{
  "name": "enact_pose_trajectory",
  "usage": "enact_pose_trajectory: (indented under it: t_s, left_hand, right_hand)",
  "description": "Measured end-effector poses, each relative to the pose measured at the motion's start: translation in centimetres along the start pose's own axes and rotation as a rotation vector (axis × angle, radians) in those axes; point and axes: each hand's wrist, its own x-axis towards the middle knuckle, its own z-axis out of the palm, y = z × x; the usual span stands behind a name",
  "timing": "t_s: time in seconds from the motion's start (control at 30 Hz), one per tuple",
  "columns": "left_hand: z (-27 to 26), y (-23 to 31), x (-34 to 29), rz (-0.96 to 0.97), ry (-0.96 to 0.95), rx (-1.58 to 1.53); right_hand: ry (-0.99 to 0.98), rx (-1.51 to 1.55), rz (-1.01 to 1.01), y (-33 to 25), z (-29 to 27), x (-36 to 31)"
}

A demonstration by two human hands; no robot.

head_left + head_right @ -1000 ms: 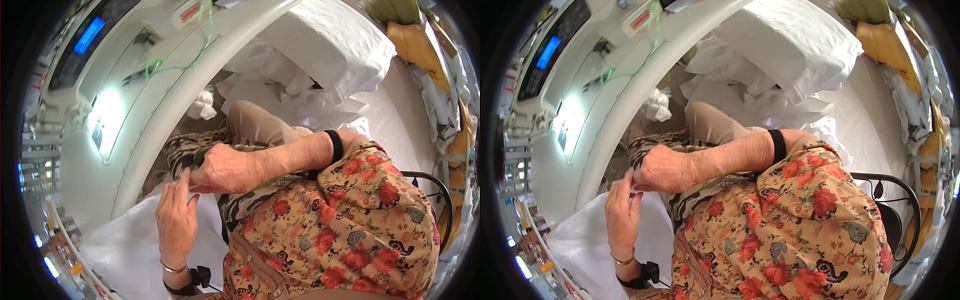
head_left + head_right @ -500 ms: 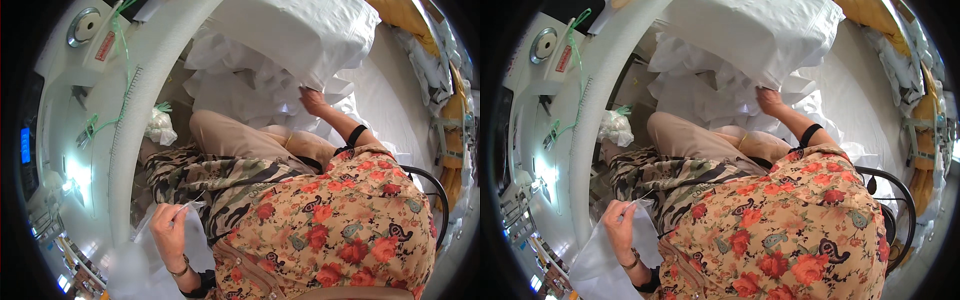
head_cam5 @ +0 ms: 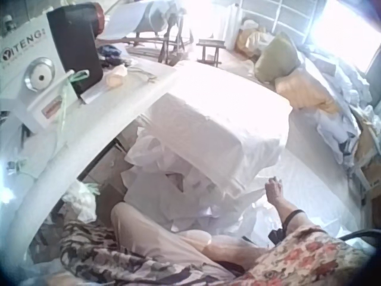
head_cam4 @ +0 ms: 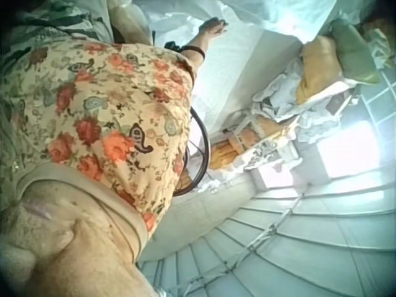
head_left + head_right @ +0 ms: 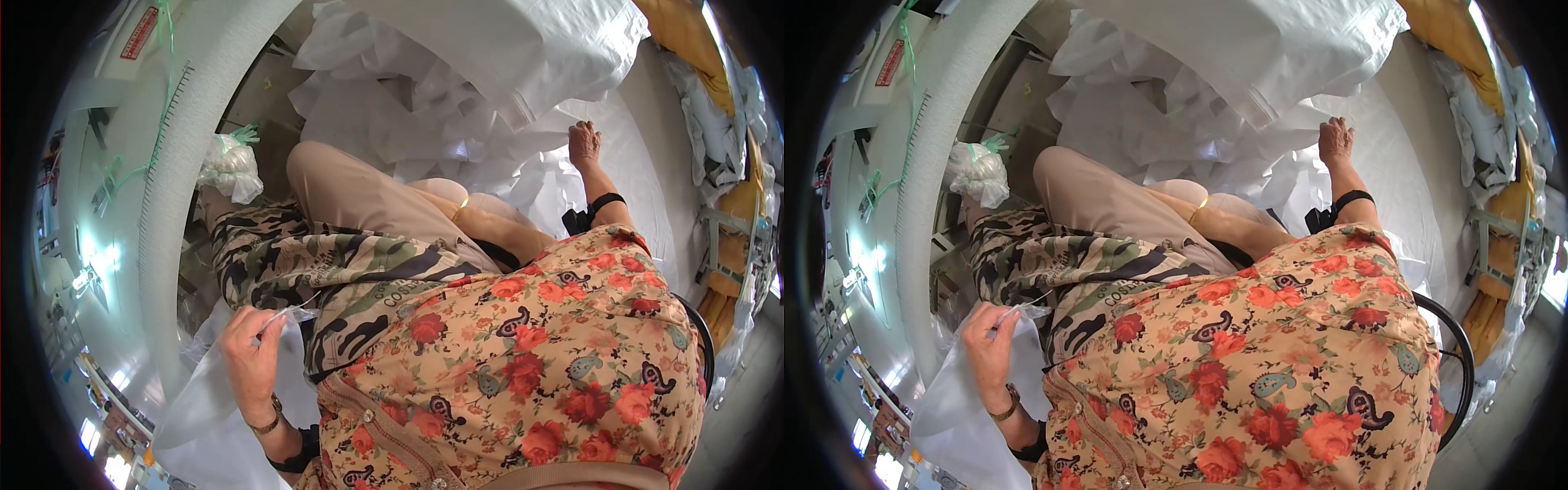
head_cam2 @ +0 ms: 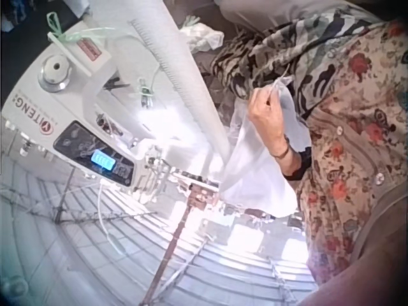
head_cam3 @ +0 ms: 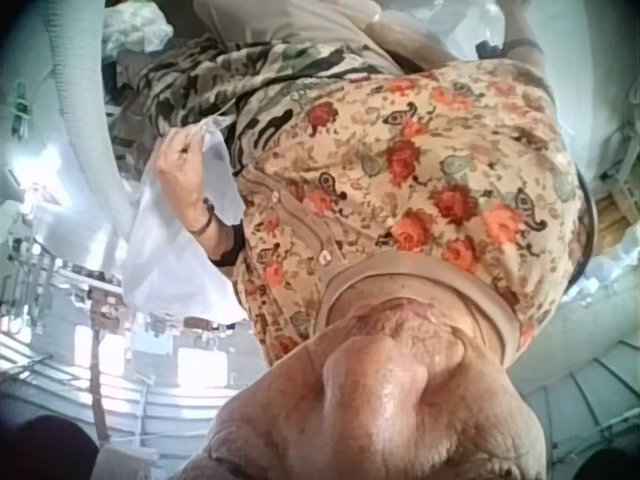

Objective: Sewing the edge of a large white plastic sheet using an industrial sewing machine.

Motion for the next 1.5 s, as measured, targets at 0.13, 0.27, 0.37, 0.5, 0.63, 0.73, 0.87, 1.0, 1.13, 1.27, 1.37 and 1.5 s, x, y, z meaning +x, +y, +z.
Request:
enact_pose_trajectory:
  t_s: [0.13, 0.27, 0.37, 0.5, 0.63, 0.73, 0.87, 1.0, 1.13, 1.27, 1.37, 1.5]
  left_hand:
    - [0.4, 0.0, 0.2, -0.024, -0.011, 0.015]
    - [0.9, -0.5, 0.0, -0.041, -0.013, 0.001]
    - [1.1, -1.1, 0.0, -0.059, -0.01, -0.022]
    - [0.7, -0.7, 0.0, -0.022, -0.014, -0.029]
    - [-0.6, 0.9, -0.5, 0.103, -0.051, -0.038]
    - [-1.6, 1.1, -2.0, 0.116, -0.012, -0.079]
    - [-0.6, 0.4, -2.7, 0.099, 0.245, -0.161]
    - [0.6, 2.8, -3.2, 0.061, 0.285, -0.275]
    - [3.7, -2.7, -4.9, 0.499, 0.518, 0.915]
    - [5.7, -7.4, -8.4, 0.18, 0.503, 0.296]
    - [5.9, -7.7, -9.2, -0.054, 0.485, -0.126]
    - [3.9, -3.2, -7.5, 0.185, 0.55, -0.253]
  right_hand:
    - [0.186, 0.158, 0.086, 0.2, 1.5, -0.5]
    - [0.166, 0.293, -0.085, 0.2, 0.8, -1.8]
    - [0.353, 0.24, -0.311, -1.2, -1.1, -3.0]
    - [0.355, 0.343, -0.653, -5.7, -6.4, -3.8]
    - [0.517, 0.526, -0.939, -10.6, -15.2, -7.7]
    - [0.767, 0.708, -1.035, -14.3, -23.1, -10.4]
    - [1.082, 0.907, -1.167, -20.2, -30.0, -12.0]
    - [1.33, 1.162, -1.384, -25.0, -36.7, -15.4]
    - [1.237, 1.326, -1.732, -29.2, -38.2, -21.1]
    - [1.122, 1.317, -1.954, -30.1, -37.0, -23.0]
    - [0.914, 1.264, -2.097, -29.1, -36.7, -21.5]
    - [0.498, 1.309, -1.684, -27.7, -34.3, -15.4]
